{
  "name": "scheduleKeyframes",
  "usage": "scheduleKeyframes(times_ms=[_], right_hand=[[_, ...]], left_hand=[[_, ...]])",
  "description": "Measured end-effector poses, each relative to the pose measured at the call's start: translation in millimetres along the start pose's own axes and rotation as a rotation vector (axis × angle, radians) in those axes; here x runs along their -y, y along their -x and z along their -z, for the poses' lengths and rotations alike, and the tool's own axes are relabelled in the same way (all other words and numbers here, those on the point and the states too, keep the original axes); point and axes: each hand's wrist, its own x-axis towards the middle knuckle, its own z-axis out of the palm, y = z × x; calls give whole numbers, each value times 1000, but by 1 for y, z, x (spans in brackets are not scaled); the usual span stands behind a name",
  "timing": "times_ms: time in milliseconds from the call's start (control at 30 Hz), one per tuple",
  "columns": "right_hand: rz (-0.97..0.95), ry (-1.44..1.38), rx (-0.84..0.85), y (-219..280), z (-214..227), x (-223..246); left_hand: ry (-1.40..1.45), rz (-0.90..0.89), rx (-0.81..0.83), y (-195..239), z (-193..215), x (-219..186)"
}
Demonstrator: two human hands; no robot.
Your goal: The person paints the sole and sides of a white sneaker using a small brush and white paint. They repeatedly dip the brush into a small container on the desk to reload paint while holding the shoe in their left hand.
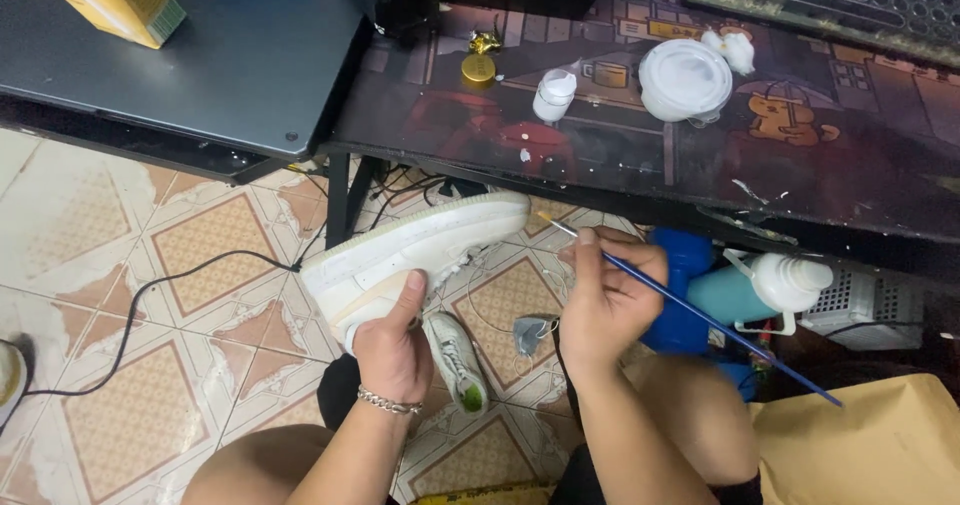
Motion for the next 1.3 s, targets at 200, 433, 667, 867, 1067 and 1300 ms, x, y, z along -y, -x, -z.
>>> scheduleKeyframes(times_ms=[200,433,667,867,1067,1300], right_hand=[[214,-71,29,-9,11,54],[469,-78,140,-89,2,105],[298,-25,448,-185,-50,92],[237,86,523,-190,-58,88],[260,226,629,-191,-57,89],[397,108,682,-203,-58,73]], left_hand=[[-433,-93,84,17,-19,-20],[-1390,-350,475,-99,58,62],[-1821,-1253,898,-96,45,76],[-1788,-1145,861,-68,38,31],[-1581,-393,581,-44,16,-10],[-1328,-95,397,-91,40,28]])
